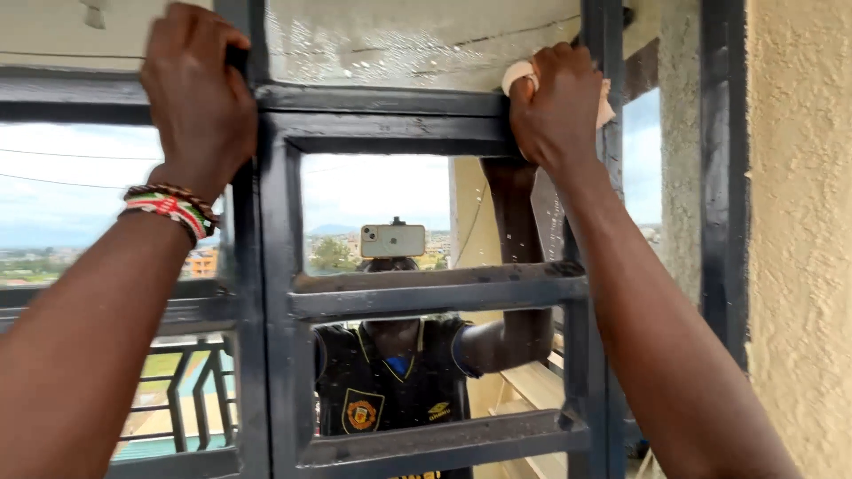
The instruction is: Cleaning a window glass and its frame using a spray bottle and a cloth.
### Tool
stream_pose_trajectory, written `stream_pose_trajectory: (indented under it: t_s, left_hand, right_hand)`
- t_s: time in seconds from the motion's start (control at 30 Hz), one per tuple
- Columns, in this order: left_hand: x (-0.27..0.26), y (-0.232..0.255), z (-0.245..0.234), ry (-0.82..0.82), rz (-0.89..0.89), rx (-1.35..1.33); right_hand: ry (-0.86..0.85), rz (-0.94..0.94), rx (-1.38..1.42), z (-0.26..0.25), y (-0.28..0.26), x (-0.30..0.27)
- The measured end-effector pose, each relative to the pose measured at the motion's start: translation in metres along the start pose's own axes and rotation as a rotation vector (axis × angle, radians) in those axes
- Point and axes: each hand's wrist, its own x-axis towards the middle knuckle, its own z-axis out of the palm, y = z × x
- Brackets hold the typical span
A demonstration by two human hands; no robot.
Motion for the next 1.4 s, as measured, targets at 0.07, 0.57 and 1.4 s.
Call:
stream_pose_trajectory:
  t_s: [0.07,0.57,1.4]
  left_hand:
    - [-0.003,0.0,-0.001,0.027,-0.035,0.007]
    - [-0.016,-0.004,-0.007,-0.062,-0.086,-0.089]
    - [0.006,0.05,0.001,-0.084,-0.183,-0.172]
  right_hand:
    - [0.034,-0.036,-0.044,0.02,-0.022,0.006]
    - [-0.089,-0.193,0.14,0.131,-0.201,0.044]
    - [-0.066,-0.204,0.252,0.092,-0.169,0.048]
